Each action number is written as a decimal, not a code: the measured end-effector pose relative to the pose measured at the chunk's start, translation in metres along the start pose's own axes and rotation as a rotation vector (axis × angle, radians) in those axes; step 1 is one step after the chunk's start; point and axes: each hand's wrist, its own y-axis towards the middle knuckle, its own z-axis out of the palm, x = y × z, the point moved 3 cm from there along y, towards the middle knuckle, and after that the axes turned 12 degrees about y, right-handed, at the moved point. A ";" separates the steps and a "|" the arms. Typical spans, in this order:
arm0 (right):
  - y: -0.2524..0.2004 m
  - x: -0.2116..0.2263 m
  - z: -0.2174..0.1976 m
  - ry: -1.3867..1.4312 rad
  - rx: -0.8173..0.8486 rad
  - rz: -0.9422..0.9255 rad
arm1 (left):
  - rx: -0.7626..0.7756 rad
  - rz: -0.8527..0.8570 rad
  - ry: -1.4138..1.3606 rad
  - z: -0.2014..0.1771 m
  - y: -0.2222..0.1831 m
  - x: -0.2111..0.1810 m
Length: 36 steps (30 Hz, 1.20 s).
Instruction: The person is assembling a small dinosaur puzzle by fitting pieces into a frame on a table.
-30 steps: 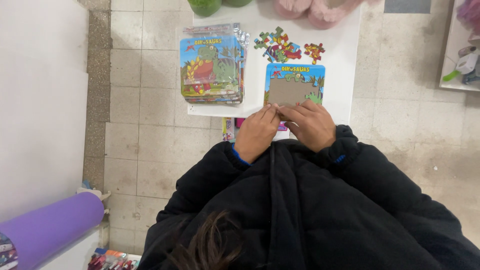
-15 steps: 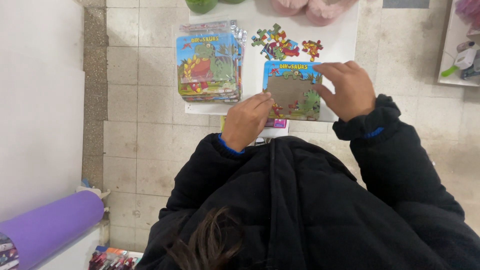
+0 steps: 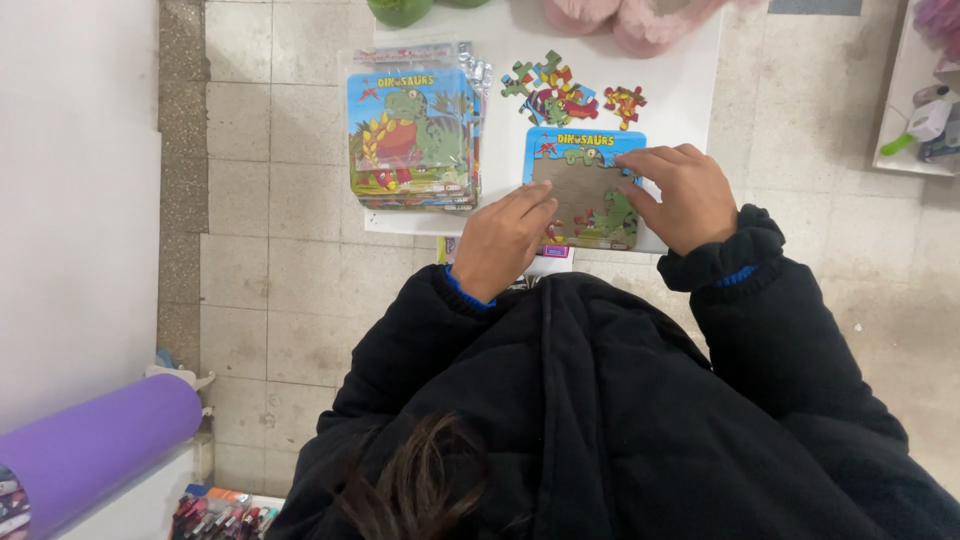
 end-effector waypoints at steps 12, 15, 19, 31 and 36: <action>0.090 -0.033 0.039 -0.038 -0.133 -0.159 | 0.016 0.010 0.029 0.005 -0.003 -0.002; 0.101 -0.038 0.048 -0.069 -0.115 -0.136 | 0.017 -0.002 0.030 0.005 -0.008 0.001; 0.103 -0.045 0.049 -0.001 -0.076 -0.062 | 0.021 -0.017 0.016 0.001 -0.010 0.002; 0.055 -0.041 -0.008 0.217 0.025 -0.103 | 0.014 -0.011 -0.026 -0.003 -0.011 0.001; 0.028 -0.009 0.003 0.408 0.285 -0.124 | 0.047 0.020 0.016 -0.003 -0.012 0.002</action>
